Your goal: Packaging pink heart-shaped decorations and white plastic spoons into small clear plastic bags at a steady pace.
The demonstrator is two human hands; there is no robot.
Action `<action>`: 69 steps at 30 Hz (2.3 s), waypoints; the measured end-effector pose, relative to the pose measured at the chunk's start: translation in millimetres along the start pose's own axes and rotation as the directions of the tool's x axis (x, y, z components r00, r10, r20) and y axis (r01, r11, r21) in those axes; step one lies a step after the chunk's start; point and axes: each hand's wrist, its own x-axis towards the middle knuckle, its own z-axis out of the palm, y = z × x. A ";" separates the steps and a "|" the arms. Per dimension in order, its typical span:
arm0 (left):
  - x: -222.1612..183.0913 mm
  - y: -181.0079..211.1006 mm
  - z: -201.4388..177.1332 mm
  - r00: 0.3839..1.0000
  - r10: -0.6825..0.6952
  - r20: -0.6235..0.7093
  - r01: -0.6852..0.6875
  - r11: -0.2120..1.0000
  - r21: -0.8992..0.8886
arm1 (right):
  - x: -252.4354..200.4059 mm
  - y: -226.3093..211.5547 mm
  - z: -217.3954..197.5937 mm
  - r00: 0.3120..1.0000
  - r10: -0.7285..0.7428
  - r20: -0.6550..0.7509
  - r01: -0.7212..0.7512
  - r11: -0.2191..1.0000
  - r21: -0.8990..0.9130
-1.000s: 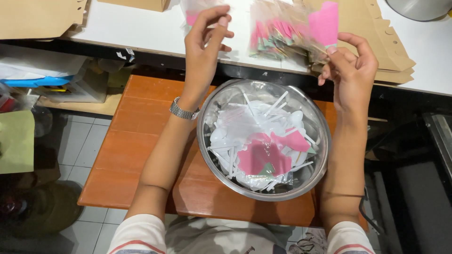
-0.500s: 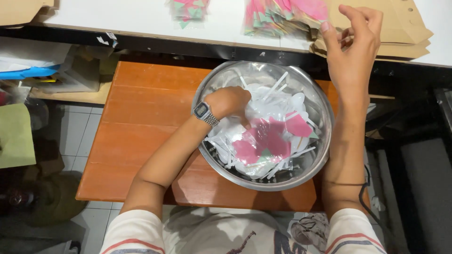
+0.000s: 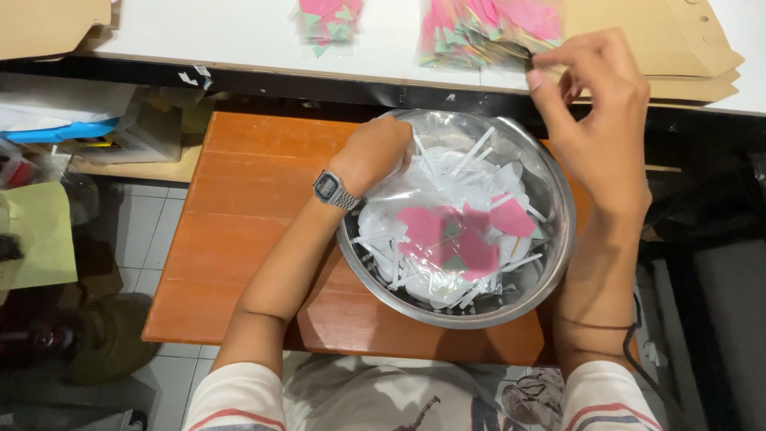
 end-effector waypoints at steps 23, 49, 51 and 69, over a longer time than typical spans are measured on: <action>-61.5 38.9 -102.3 0.982 0.176 0.076 -0.129 0.901 -0.414 | 9.3 -13.9 29.3 0.662 0.126 0.739 -0.234 0.971 0.044; -29.1 57.0 -68.0 0.868 -0.025 -0.496 -0.479 0.222 -0.849 | -3.6 27.2 41.7 0.848 0.403 0.343 -0.529 0.613 0.587; -31.5 58.5 -69.7 0.867 -0.019 -0.498 -0.480 0.233 -0.846 | -1.4 19.9 38.9 0.832 0.414 0.369 -0.554 0.635 0.539; -35.1 37.8 -82.0 0.791 -0.199 -0.579 -0.593 -0.015 -0.805 | -18.0 46.7 52.7 0.842 0.310 0.442 -0.506 0.738 0.446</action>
